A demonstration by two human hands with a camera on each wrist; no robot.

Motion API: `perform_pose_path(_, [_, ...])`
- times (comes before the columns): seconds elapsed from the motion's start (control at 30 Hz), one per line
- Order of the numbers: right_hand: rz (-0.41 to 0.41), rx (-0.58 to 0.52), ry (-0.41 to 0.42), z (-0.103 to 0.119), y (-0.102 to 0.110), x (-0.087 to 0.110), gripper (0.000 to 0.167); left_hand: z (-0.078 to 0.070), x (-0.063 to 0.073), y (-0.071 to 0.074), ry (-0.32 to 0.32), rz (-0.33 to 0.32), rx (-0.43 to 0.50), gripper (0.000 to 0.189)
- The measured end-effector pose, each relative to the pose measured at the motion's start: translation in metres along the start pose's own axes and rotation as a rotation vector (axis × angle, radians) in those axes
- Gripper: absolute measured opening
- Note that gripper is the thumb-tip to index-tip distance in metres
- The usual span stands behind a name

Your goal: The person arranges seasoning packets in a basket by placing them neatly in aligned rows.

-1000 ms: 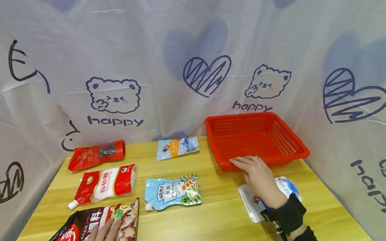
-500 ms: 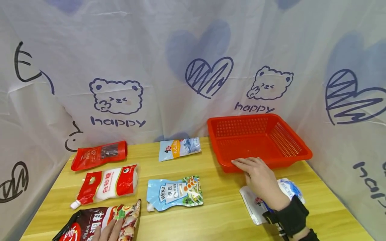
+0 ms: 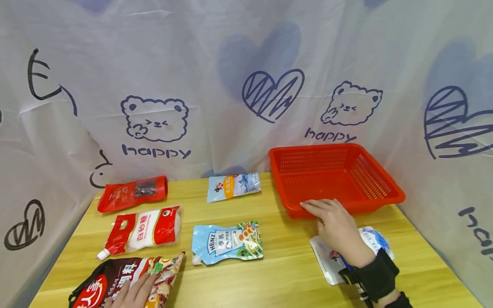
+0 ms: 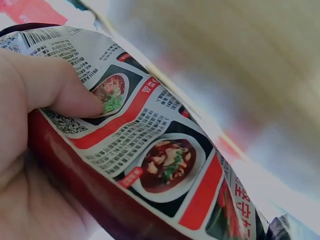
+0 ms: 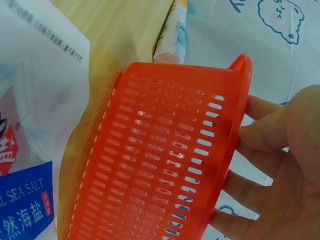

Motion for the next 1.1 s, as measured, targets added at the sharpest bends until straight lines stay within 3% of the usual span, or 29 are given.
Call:
perform_pose_path(0.23, [0.005, -0.007, -0.011, -0.004, -0.001, 0.000, 0.053, -0.024, 0.018, 0.030, -0.094, -0.118, -0.064, 0.116])
perform_pose_path(0.4, [0.004, -0.013, -0.005, -0.003, 0.000, 0.000, 0.052, -0.040, 0.026, 0.055, -0.122, -0.124, -0.023, 0.127])
perform_pose_path(0.53, [0.012, -0.015, -0.009, -0.002, -0.001, 0.000, 0.050, -0.055, 0.028, 0.077, -0.193, -0.170, -0.004, 0.133])
perform_pose_path(0.7, [0.033, -0.027, -0.020, 0.000, -0.002, -0.001, 0.046, -0.086, 0.030, 0.102, -0.327, -0.304, -0.035, 0.083])
perform_pose_path(0.87, [0.042, -0.046, -0.037, 0.000, -0.002, -0.002, 0.044, -0.114, 0.026, 0.121, -0.443, -0.424, -0.032, 0.094])
perform_pose_path(1.1, [0.041, -0.061, -0.060, 0.000, 0.000, -0.005, 0.040, -0.141, 0.013, 0.135, -0.615, -0.599, -0.022, 0.093])
Point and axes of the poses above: each hand's wrist, its own x-axis away from the middle knuckle, its own y-axis out of the back of the hand, z = x × y, the point moved 7 cm from there along -x, towards the middle knuckle, and after that the axes turned 11 degrees about x, right-handed, at the moved point
